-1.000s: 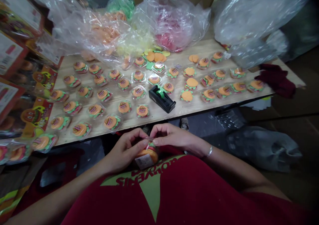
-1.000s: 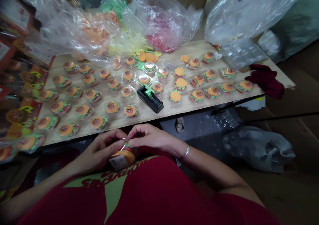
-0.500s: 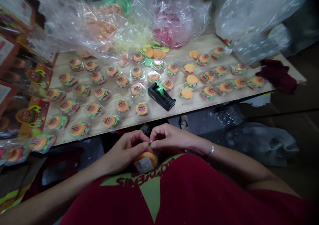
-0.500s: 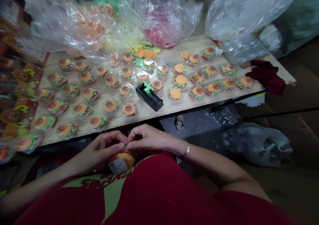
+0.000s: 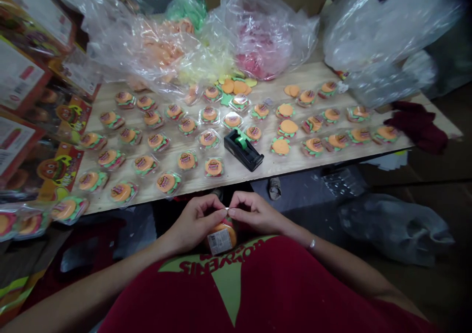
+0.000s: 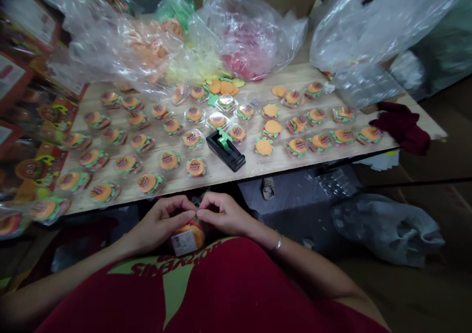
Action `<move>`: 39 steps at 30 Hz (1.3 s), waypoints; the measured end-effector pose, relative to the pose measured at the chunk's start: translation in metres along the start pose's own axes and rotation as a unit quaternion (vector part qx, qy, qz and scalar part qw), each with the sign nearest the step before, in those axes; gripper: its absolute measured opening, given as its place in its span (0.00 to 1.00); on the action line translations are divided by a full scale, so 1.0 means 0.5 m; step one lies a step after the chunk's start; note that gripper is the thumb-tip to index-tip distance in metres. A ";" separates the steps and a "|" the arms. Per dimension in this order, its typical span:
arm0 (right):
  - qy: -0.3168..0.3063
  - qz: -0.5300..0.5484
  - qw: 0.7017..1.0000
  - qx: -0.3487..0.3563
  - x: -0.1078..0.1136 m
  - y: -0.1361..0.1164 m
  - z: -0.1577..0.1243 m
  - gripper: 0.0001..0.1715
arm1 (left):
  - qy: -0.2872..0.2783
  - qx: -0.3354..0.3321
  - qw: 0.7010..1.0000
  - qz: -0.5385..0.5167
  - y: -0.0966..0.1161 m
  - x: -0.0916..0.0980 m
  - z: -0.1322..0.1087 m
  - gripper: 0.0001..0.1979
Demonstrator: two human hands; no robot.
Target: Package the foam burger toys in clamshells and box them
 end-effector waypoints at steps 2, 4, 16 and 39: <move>0.005 -0.008 1.000 -0.001 0.001 -0.001 -0.002 0.11 | -0.004 -0.006 1.000 0.002 0.002 -0.002 0.001 0.14; 0.017 -0.030 0.999 0.013 0.004 -0.008 -0.005 0.10 | -0.001 0.001 1.000 -0.008 -0.004 0.000 0.000 0.14; -0.023 -0.112 0.993 0.023 -0.006 -0.020 0.016 0.08 | 0.022 0.044 0.991 -0.123 -0.047 -0.001 -0.009 0.16; 0.041 -0.026 0.997 0.054 -0.010 0.015 0.016 0.16 | 0.043 0.021 0.966 -0.253 -0.074 0.023 -0.048 0.15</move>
Point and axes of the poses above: each hand's wrist, its own z-axis towards the middle knuckle, its own x-axis out of the back of the hand, y = z × x, the point moved 10 cm from there along z, towards the middle knuckle, and after that the axes turned 14 degrees about z, right-handed, at the moved point
